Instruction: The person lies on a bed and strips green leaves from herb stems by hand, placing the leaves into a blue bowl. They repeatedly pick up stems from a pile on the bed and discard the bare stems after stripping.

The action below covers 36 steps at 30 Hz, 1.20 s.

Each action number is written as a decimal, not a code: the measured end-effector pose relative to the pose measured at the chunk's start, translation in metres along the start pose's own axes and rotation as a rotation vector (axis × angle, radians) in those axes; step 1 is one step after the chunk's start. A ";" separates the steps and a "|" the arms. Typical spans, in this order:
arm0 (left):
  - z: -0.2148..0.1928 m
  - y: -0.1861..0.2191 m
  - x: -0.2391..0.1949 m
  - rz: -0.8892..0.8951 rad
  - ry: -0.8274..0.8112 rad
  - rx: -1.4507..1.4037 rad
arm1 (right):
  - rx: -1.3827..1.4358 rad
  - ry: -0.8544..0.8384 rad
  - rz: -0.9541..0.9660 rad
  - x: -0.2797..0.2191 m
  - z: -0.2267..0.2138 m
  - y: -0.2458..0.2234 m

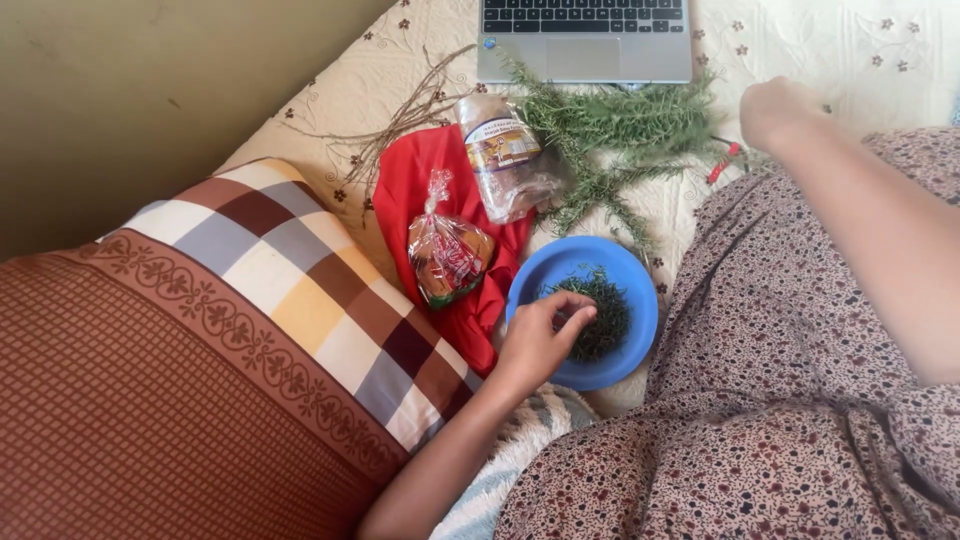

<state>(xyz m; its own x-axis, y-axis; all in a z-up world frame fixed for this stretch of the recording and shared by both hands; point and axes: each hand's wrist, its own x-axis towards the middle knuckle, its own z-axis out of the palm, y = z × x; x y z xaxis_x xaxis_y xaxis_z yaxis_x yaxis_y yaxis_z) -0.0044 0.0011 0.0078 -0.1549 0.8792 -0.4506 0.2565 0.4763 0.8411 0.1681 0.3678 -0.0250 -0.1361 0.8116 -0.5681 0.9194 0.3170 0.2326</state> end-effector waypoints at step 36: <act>-0.002 -0.004 -0.001 0.084 0.010 -0.069 | -0.008 0.274 -0.533 -0.031 0.088 -0.087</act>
<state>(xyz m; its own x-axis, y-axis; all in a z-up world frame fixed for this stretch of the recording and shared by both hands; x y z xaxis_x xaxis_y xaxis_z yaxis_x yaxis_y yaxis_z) -0.0068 -0.0019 0.0050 -0.1452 0.9158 -0.3746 0.2028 0.3981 0.8947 0.1245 0.2719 -0.0972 -0.6692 0.6360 -0.3843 0.6955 0.7182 -0.0226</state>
